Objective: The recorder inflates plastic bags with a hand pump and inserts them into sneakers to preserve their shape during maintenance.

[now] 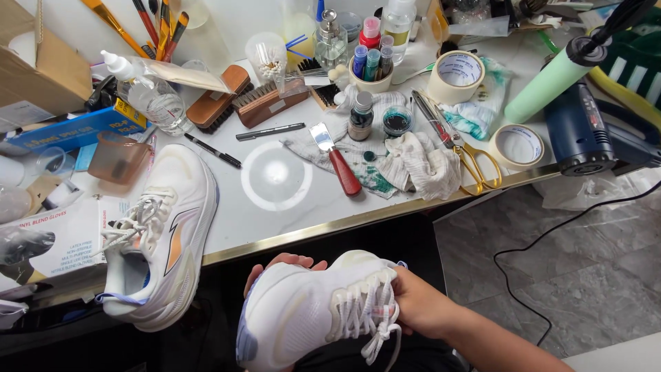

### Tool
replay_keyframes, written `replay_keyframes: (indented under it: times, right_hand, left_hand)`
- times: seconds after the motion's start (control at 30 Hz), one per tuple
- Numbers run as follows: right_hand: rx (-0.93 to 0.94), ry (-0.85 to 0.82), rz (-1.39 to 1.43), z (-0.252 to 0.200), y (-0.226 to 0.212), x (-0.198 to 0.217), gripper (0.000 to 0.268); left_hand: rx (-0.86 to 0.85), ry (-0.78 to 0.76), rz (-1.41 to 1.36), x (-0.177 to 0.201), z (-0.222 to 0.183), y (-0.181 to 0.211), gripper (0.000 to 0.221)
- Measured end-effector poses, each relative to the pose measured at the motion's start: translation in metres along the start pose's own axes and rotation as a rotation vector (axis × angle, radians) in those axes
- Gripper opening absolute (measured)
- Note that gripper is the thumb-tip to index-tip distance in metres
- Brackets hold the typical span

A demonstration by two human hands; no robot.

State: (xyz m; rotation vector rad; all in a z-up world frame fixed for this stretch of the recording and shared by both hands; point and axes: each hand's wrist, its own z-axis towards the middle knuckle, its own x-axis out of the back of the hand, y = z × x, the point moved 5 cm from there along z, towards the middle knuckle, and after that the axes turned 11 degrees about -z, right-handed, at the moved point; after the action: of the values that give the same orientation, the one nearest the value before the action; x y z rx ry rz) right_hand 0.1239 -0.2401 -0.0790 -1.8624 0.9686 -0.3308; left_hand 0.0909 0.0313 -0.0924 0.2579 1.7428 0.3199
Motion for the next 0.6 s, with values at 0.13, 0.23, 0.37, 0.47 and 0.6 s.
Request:
replay_keyframes:
  times: [0.13,0.23,0.37,0.47,0.6]
  right_hand:
    - [-0.096,-0.095,0.120,-0.012,-0.014,0.001,0.033]
    - [-0.097,-0.208,0.190,-0.017,-0.002,0.009,0.036]
    - [0.028,-0.280,0.084,-0.034,-0.004,0.009,0.039]
    - [0.028,-0.214,0.019,-0.036,-0.015,0.001,0.044]
    - [-0.092,-0.091,0.088,-0.036,-0.009,-0.001,0.055]
  left_hand:
    - [0.105,-0.046,-0.156,0.017,0.004,0.017,0.067]
    - [0.202,-0.100,-0.317,0.011,0.003,0.023,0.070]
    - [-0.088,-0.463,0.334,-0.057,-0.037,0.032,0.034]
    - [-0.293,-0.554,0.682,-0.087,-0.056,0.027,0.024]
    - [-0.423,-0.388,0.696,-0.072,-0.065,0.007,0.027]
